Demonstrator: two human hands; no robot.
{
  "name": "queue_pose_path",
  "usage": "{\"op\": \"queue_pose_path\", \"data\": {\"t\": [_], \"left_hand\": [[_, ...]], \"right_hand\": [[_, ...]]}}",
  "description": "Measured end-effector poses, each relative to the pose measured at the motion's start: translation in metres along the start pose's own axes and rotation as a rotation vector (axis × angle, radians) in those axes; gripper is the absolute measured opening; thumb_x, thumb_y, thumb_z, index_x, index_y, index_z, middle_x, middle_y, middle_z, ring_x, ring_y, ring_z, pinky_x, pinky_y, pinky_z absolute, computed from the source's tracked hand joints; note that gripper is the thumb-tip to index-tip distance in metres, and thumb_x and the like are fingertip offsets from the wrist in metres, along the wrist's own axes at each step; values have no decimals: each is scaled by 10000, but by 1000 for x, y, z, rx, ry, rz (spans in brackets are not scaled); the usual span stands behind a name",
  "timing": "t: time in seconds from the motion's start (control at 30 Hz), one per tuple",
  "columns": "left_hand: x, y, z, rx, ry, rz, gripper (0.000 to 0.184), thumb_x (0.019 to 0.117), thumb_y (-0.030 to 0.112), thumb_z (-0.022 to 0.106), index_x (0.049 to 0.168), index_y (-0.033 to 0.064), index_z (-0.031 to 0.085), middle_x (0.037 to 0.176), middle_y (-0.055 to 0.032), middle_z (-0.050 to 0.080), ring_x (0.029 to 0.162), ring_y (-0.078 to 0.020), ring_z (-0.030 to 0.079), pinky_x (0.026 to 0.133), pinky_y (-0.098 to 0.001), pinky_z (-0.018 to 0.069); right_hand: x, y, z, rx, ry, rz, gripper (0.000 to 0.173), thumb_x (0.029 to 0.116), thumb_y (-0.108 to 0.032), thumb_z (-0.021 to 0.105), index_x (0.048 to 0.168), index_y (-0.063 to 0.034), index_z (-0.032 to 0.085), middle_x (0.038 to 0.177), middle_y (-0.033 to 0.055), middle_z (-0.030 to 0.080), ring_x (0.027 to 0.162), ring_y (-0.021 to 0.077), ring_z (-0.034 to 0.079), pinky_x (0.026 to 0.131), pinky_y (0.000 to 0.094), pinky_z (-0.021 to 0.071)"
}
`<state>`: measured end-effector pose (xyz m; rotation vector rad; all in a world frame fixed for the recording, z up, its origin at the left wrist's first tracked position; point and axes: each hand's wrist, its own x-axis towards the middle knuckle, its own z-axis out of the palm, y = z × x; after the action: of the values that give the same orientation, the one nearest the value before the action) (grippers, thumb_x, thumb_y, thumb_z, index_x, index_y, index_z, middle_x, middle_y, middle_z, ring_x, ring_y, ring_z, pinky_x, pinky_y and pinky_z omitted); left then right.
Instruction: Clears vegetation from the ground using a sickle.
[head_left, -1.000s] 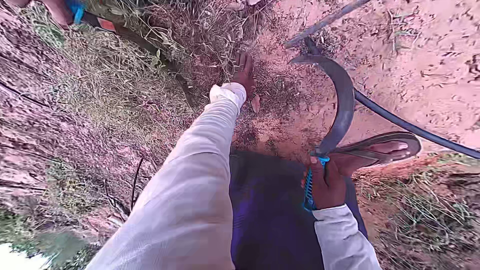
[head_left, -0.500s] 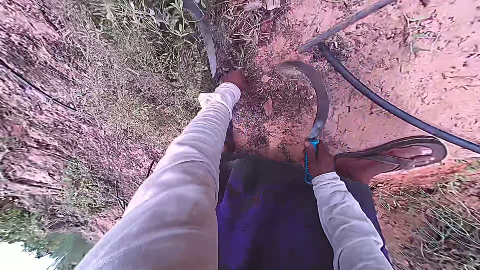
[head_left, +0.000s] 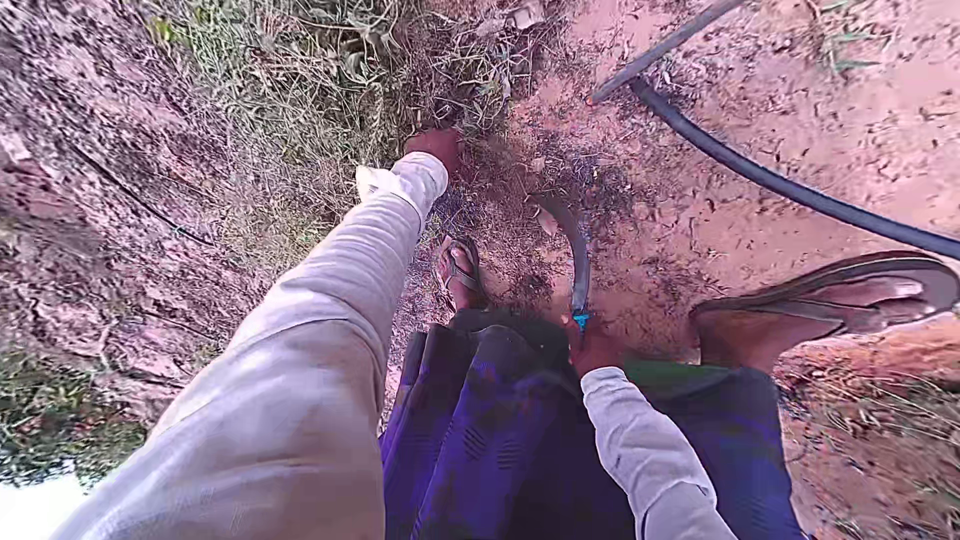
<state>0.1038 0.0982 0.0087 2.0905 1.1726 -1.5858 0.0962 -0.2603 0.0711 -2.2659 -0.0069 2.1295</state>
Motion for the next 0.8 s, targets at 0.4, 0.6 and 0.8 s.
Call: {"op": "queue_pose_path", "data": {"t": [0.4, 0.6, 0.8], "left_hand": [[-60, -10, 105, -915, 171, -252, 491, 1131, 299, 410, 1448, -61, 519, 1425, -330, 556, 1377, -466, 507, 1154, -620, 364], [-122, -171, 154, -764, 307, -768, 555, 1087, 283, 526, 1527, -34, 407, 1456, -329, 531, 1388, -451, 510, 1155, -591, 388], [-99, -82, 115, -372, 552, -296, 903, 873, 30, 697, 1630, -2, 204, 1676, -341, 143, 1552, -542, 150, 1190, -761, 132]], "right_hand": [[-84, 27, -7, 541, 286, -200, 450, 1076, -312, 461, 1173, 120, 540, 611, -27, 546, 441, 19, 540, 448, 210, 505], [-84, 17, -26, 538, 267, -264, 464, 1075, -322, 460, 1172, 124, 538, 625, -32, 542, 463, 21, 552, 464, 215, 519], [-84, 5, -43, 515, 305, -263, 434, 1086, -310, 450, 1160, 108, 540, 614, -36, 530, 444, 17, 542, 449, 206, 512]]}}
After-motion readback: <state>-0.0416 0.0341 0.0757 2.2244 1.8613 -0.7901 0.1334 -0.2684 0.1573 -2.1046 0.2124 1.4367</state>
